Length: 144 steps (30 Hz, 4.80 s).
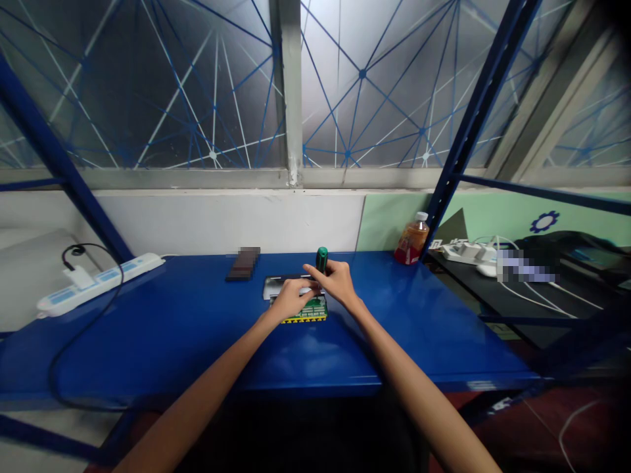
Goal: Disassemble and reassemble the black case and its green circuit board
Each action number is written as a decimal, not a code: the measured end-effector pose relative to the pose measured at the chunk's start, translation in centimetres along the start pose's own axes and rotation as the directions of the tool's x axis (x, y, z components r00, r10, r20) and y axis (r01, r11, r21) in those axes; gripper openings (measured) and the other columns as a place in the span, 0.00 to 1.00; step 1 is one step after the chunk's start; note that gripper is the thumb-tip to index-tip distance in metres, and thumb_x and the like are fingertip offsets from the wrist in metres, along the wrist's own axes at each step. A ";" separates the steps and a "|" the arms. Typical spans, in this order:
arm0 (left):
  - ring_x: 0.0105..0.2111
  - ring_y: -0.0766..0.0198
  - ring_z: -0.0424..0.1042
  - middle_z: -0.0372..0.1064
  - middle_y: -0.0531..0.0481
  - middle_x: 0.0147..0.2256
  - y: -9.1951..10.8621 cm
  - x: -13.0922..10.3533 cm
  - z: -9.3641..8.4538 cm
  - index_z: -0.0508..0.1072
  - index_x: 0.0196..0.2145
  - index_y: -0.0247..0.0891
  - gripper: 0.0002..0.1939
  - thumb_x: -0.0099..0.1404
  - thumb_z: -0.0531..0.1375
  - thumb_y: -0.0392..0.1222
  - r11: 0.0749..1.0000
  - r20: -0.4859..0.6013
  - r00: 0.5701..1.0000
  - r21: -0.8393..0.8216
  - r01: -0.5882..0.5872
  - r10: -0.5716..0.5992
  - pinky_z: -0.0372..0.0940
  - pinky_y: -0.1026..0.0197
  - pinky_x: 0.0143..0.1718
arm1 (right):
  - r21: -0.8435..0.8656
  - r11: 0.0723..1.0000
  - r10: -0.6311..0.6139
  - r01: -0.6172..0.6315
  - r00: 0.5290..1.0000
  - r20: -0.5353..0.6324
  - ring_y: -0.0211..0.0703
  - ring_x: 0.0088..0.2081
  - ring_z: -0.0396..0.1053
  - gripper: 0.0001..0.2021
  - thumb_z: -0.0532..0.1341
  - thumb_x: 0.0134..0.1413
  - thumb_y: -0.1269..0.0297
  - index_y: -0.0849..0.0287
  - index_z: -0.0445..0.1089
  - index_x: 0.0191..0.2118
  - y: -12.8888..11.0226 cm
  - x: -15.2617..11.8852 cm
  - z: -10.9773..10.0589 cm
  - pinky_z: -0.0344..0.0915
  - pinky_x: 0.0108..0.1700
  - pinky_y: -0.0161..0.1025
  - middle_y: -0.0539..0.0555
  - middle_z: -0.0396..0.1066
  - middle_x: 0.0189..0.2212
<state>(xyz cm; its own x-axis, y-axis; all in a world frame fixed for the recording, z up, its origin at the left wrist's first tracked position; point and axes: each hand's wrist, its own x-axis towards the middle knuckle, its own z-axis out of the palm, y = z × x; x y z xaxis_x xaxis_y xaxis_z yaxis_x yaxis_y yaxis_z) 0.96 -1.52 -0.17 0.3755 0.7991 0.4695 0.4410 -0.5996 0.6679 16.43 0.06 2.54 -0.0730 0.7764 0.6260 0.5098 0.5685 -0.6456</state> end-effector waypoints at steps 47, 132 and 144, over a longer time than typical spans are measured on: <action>0.41 0.56 0.77 0.79 0.49 0.38 0.1 0.2 -0.2 0.81 0.37 0.38 0.10 0.62 0.60 0.39 0.999 -0.001 1.000 0.023 0.025 -0.025 0.68 0.60 0.46 | 0.063 0.998 -0.005 -0.002 0.995 0.101 0.33 0.21 0.50 0.22 0.59 0.52 0.46 0.58 0.57 0.20 -0.4 0.2 -0.7 0.46 0.25 0.33 0.45 0.54 0.16; 0.42 0.57 0.76 0.79 0.47 0.39 -0.8 0.3 -0.2 0.80 0.37 0.36 0.10 0.58 0.60 0.34 0.997 0.077 0.996 0.057 0.047 -0.051 0.66 0.57 0.49 | 0.012 1.000 -0.023 0.023 0.999 0.049 0.32 0.20 0.48 0.25 0.58 0.54 0.45 0.59 0.58 0.18 -0.5 -0.2 -1.3 0.46 0.25 0.34 0.45 0.54 0.15; 0.40 0.55 0.77 0.79 0.46 0.37 -0.3 0.3 -0.1 0.81 0.36 0.35 0.09 0.60 0.62 0.39 0.998 0.070 0.995 0.023 0.063 -0.065 0.68 0.58 0.45 | -0.014 1.000 -0.022 0.023 0.997 0.072 0.32 0.21 0.49 0.24 0.59 0.54 0.45 0.59 0.59 0.18 -0.6 -0.4 -1.1 0.45 0.25 0.34 0.46 0.54 0.14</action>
<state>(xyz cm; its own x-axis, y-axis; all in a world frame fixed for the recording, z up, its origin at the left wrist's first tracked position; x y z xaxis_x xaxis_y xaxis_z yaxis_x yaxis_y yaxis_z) 0.85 -1.12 -0.18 0.4028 0.8311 0.3835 0.4826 -0.5489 0.6825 17.09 -0.90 3.20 -0.1454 0.7811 0.6072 0.5198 0.5825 -0.6249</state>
